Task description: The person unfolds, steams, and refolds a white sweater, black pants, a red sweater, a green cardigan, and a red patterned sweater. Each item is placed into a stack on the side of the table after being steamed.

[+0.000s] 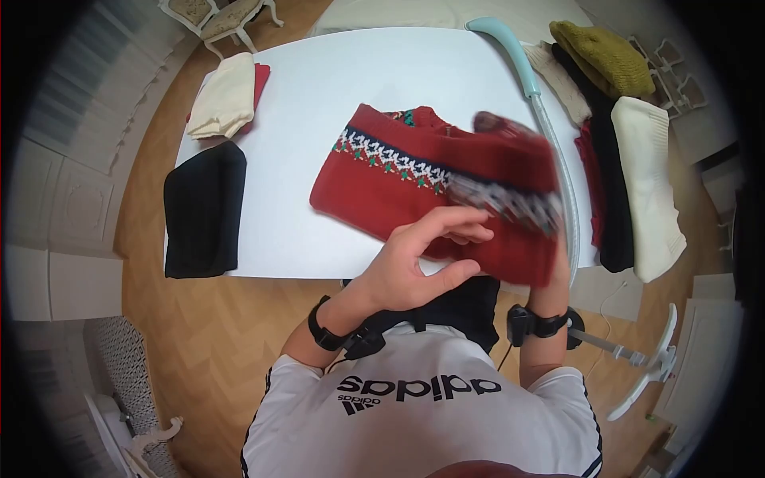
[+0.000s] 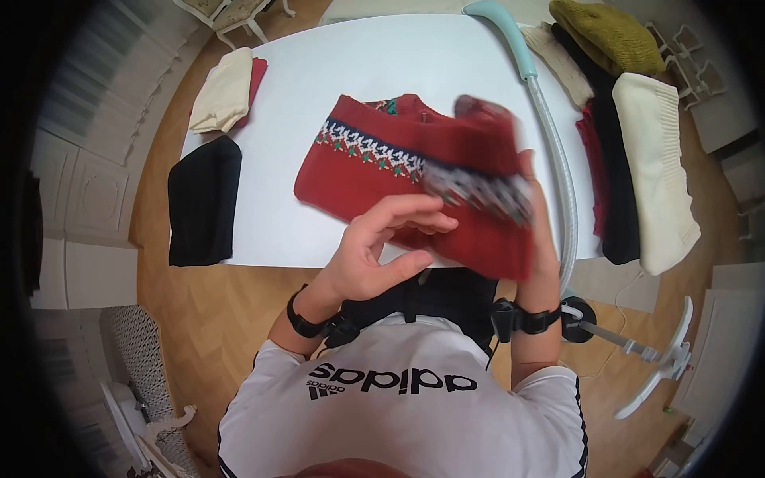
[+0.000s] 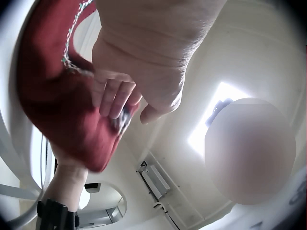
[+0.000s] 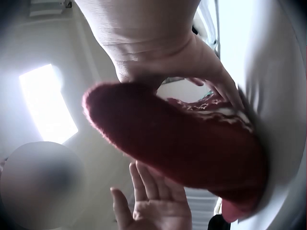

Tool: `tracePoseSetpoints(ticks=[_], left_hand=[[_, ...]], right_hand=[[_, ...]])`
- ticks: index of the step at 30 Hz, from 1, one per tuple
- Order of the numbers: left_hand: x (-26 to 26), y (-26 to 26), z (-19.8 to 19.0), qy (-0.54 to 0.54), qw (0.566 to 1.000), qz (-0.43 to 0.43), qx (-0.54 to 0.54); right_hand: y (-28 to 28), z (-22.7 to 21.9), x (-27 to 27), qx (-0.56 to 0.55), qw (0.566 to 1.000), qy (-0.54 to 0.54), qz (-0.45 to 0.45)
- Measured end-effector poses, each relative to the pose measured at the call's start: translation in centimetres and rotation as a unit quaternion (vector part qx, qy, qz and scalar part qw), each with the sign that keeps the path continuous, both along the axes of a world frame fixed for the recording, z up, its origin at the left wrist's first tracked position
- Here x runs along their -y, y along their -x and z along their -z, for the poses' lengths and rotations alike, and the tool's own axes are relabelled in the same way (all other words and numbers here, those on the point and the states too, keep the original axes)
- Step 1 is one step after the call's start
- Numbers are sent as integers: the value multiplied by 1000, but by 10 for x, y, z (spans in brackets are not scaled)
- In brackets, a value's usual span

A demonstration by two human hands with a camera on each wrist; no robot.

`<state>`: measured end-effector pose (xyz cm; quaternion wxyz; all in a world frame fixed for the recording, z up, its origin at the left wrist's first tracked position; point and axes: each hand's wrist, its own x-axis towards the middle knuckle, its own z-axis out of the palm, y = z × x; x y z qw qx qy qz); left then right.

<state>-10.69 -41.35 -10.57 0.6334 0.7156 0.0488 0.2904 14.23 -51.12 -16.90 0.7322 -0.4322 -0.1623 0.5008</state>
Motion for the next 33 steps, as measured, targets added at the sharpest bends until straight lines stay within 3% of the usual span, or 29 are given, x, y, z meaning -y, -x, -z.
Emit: tracePoseSetpoints(ticks=[1, 3, 4, 5, 7, 9, 11, 13, 15, 19, 22, 23, 24, 25, 26, 27, 28, 29, 31, 33], left_hand=[[-9, -3, 2, -85, 996, -12, 13], [-35, -8, 9, -241, 950, -196, -4], [-53, -7, 12, -301, 910, -279, -57], [-70, -4, 22, -351, 856, -358, -127], [-104, 8, 50, -386, 784, -388, -295], [-113, 15, 60, -282, 823, -351, -347], [-110, 19, 61, -269, 819, -361, -356], [-107, 25, 63, -254, 812, -374, -368], [-108, 32, 64, -257, 799, -443, -316], [-144, 47, 77, -271, 776, -495, -280], [-169, 50, 64, -209, 785, -547, -203], [-174, 55, 63, -211, 782, -551, -200], [-182, 62, 65, -70, 857, -497, -117], [-188, 69, 66, 76, 902, -424, -30], [-185, 76, 60, 131, 927, -349, 29], [-181, 82, 54, 135, 927, -350, 29], [-175, 88, 49, 175, 935, -301, 66], [-170, 94, 46, 216, 938, -250, 103], [-164, 105, 47, 239, 932, -247, 115], [-161, 116, 51, 326, 911, -222, 119]], right_hand=[[-2, -9, 16, -26, 999, -7, 47], [-29, -27, 31, -63, 992, -50, -102], [-39, -22, 41, -17, 998, 54, -9], [-45, -14, 47, -17, 998, 54, -6], [-50, 1, 53, 40, 998, 55, 11], [-26, -28, 36, 84, 995, 48, 2], [-13, -38, 12, 237, 967, 91, -27], [-22, -29, -8, 254, 961, 108, -19], [-34, -19, -35, 292, 946, 130, -52], [-56, -1, -110, 346, 924, 153, -65], [-68, 8, -153, 431, 889, 148, -39], [-68, 6, -160, 511, 850, 118, 53], [-68, 5, -167, 582, 795, 86, 146], [-65, -6, -165, 583, 795, 84, 144], [-59, -23, -155, 603, 788, 96, 78], [-55, -31, -147, 619, 778, 109, 11], [-55, -25, -143, 581, 808, 92, -24], [-52, -24, -136, 580, 808, 95, -27], [-43, -24, -119, 674, 728, 118, 36], [-35, -25, -105, 663, 725, 181, 40]])
